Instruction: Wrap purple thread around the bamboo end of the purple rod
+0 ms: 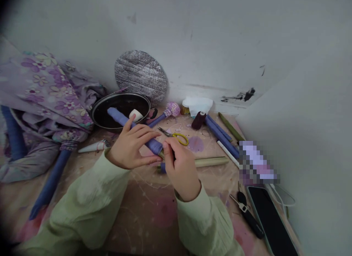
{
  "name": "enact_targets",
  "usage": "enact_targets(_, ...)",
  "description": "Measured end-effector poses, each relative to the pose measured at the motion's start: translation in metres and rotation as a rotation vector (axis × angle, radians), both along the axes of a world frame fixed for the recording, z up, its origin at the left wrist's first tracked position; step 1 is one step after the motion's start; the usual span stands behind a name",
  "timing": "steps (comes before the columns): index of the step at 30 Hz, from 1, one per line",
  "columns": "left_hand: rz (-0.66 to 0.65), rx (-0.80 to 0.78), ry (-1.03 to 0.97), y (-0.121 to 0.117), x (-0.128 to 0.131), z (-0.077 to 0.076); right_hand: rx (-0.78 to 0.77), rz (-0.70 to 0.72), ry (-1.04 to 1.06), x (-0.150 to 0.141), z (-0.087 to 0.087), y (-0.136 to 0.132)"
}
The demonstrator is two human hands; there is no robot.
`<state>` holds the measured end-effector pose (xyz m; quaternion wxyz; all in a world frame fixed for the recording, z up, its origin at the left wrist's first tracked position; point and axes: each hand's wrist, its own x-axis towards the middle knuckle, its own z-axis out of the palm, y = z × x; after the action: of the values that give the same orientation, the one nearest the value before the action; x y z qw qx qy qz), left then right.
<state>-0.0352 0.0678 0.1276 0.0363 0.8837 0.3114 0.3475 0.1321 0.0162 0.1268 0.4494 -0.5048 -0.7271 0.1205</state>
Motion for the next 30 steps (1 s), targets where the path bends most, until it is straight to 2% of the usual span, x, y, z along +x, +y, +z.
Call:
enact_targets(3, -0.003, -0.019, 0.039, 0.002, -0.001, -0.002, -0.010, 0.009, 0.005, -0.001, 0.001, -0.003)
enact_targets(7, 0.006, 0.066, 0.087, -0.001, -0.002, 0.000, -0.090, 0.002, 0.051, 0.005, 0.006, -0.005)
enact_targets(10, -0.001, 0.131, 0.132, -0.003, -0.003, 0.003, -0.167, 0.054, 0.109, 0.011, 0.010, -0.004)
enact_targets(15, -0.016, 0.146, 0.162, -0.008, -0.007, 0.010, -0.231, 0.132, 0.210, 0.020, 0.016, 0.000)
enact_targets(22, -0.045, 0.179, 0.074, -0.016, -0.006, 0.019, -0.323, 0.236, 0.354, 0.026, 0.019, 0.002)
enact_targets(30, -0.055, 0.167, 0.011, -0.019, -0.005, 0.020, -0.328, 0.172, 0.518, 0.014, 0.009, -0.001)
